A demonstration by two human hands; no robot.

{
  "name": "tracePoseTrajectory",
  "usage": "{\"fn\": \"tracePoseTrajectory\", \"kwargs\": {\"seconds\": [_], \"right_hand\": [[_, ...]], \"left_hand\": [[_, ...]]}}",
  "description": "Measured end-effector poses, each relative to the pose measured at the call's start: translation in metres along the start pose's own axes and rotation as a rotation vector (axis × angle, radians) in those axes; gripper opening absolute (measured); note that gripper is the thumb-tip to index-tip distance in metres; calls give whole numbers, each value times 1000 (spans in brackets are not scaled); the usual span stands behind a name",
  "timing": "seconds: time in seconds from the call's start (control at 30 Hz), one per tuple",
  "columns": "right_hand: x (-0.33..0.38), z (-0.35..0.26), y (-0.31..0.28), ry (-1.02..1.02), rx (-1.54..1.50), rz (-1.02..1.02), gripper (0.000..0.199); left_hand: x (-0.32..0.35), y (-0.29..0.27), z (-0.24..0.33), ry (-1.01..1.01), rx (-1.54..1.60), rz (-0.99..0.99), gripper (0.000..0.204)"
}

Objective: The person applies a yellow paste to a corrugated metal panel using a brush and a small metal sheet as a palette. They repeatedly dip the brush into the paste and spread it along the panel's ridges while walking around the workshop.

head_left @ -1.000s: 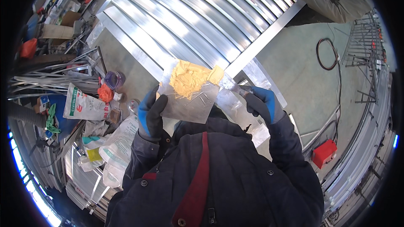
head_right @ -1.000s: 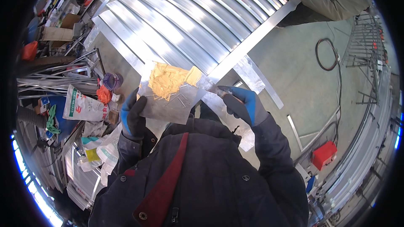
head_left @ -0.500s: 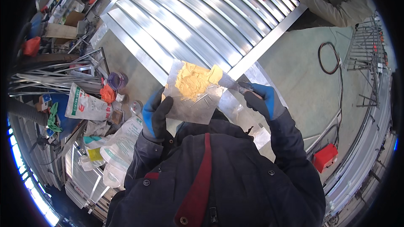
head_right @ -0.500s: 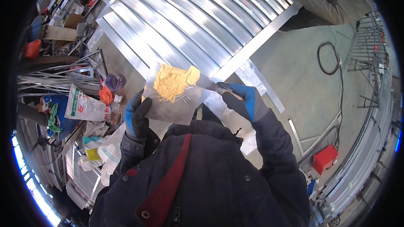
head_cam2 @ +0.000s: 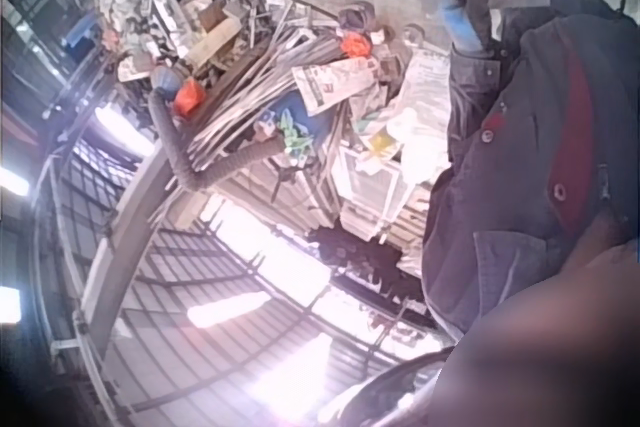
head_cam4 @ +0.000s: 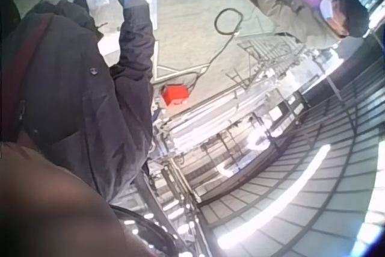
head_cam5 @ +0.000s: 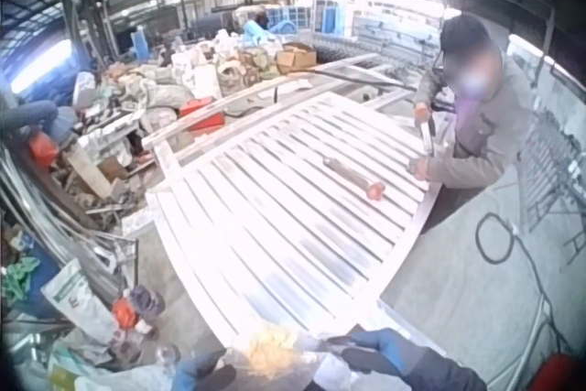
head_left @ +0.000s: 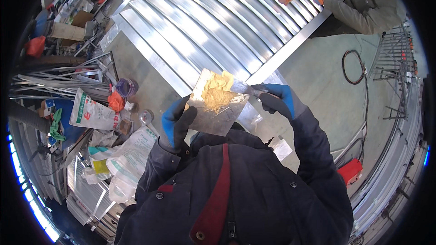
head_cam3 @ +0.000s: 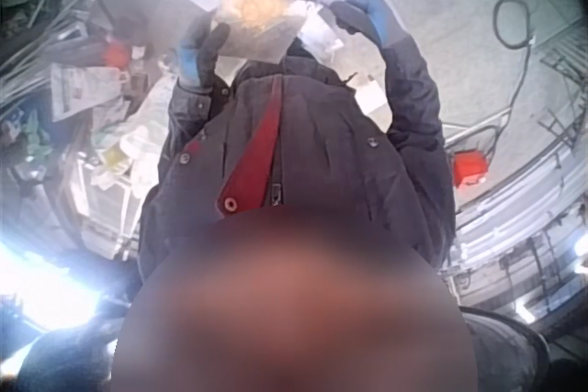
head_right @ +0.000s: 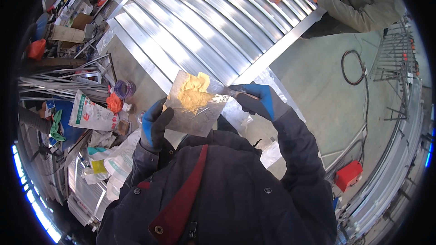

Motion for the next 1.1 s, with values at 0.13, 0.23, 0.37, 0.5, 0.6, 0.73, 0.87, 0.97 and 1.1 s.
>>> {"fn": "tracePoseTrajectory", "kwargs": {"seconds": [0.13, 0.23, 0.37, 0.5, 0.6, 0.73, 0.87, 0.97, 1.1], "right_hand": [[-8, 1, 7, -95, 18, -36, 43], [-16, -1, 9, -156, 187, -7, 40], [-7, -35, 16, -276, 327, 71, 41], [17, -78, 25, -385, 623, 172, 41], [34, -96, 34, -475, 714, 219, 43], [44, -109, 60, -589, 968, 274, 38], [59, -123, 80, -788, 1070, 390, 32], [64, -124, 76, -771, 994, 437, 38], [64, -112, 66, -688, 703, 518, 43]], "left_hand": [[0, -10, -7, -11, -163, 64, 47], [-6, -9, -5, 61, -132, 26, 48], [-5, -12, -2, 43, -112, 30, 50], [4, -13, 9, 58, -93, 4, 49], [7, -12, 11, 52, -21, -28, 47], [10, -23, 9, 31, -169, 76, 47], [9, -25, 1, -78, 174, -20, 50], [9, -22, 5, -64, 310, -89, 52], [7, -25, 5, -85, 251, -27, 52]]}}
Point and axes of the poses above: each hand's wrist, its own x-axis away from the middle knuckle, its own y-axis out of the palm, z = x × y, the point moved 8 cm from there along -x, towards the middle knuckle, and after that the axes turned 5 degrees about -y, right-handed, at the moved point
